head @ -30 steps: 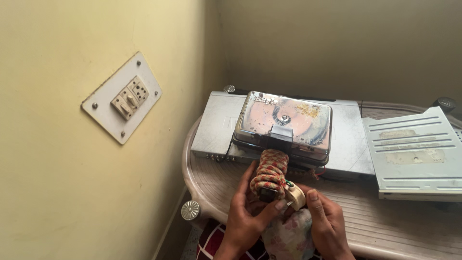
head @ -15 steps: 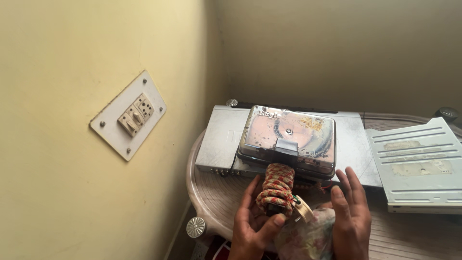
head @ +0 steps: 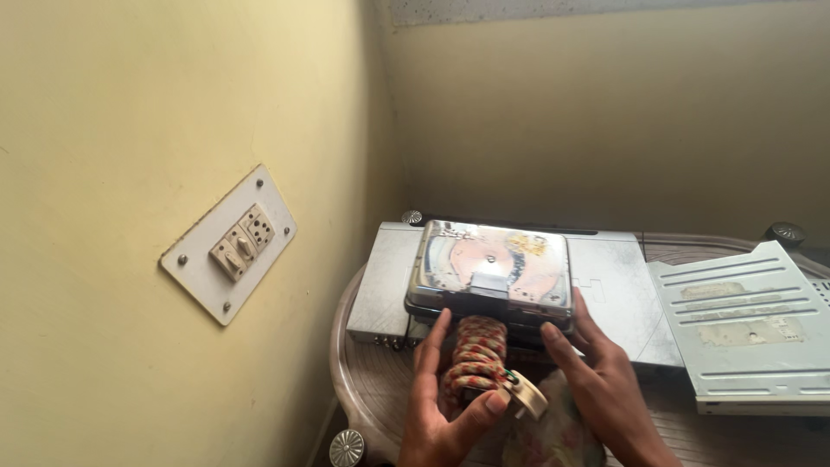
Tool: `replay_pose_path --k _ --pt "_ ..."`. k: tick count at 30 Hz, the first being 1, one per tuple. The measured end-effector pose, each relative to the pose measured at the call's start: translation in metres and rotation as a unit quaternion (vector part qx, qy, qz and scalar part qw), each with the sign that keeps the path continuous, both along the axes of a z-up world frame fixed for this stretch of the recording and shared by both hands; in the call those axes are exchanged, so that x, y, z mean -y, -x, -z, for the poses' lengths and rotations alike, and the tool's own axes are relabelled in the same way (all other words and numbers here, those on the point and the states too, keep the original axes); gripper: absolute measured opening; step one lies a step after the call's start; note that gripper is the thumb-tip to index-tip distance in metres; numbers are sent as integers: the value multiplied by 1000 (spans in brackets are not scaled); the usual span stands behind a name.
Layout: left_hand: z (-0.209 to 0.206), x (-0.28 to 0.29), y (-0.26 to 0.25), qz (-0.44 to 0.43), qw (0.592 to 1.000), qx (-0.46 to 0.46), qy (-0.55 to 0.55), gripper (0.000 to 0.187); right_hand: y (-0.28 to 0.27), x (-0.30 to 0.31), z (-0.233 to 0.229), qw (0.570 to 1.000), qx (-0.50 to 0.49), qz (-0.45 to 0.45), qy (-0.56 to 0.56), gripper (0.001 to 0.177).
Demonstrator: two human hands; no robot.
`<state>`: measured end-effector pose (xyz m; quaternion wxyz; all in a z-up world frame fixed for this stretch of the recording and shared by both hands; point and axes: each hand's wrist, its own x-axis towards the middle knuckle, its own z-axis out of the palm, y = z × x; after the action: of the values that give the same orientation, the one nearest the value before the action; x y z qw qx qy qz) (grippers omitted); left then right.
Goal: The person wipes the surface of a silver metal electronic casing with a patterned cloth. They hold the casing steady with their left hand while scrubbing the top and side panels with their right hand. The task involves repetitive wiping motions to clean the exterior of the device.
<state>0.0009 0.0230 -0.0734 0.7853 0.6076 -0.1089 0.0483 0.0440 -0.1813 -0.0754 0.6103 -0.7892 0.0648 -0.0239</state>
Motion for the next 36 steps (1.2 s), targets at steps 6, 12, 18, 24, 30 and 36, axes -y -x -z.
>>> replay_pose_path --k 6,12,18,24,30,36 --pt "-15 -4 -4 -11 999 -45 -23 107 -16 -14 -1 1000 9 2 -8 91" --pt "-12 -41 -47 -295 939 -71 -164 97 -18 -12 0 1000 5 -14 -18 84" --pt "-34 -32 -76 -87 967 -83 -224 126 -20 -5 5 998 -26 24 -50 83" --pt "-55 -13 -54 -77 979 -61 -179 133 -9 14 7 993 30 36 -107 74" --pt "-82 -34 -81 -167 961 -20 -221 137 -26 -10 -53 993 113 -3 42 64" --pt "-75 -78 -127 -191 965 -36 -178 140 -89 -54 -50 980 176 -91 6 75"
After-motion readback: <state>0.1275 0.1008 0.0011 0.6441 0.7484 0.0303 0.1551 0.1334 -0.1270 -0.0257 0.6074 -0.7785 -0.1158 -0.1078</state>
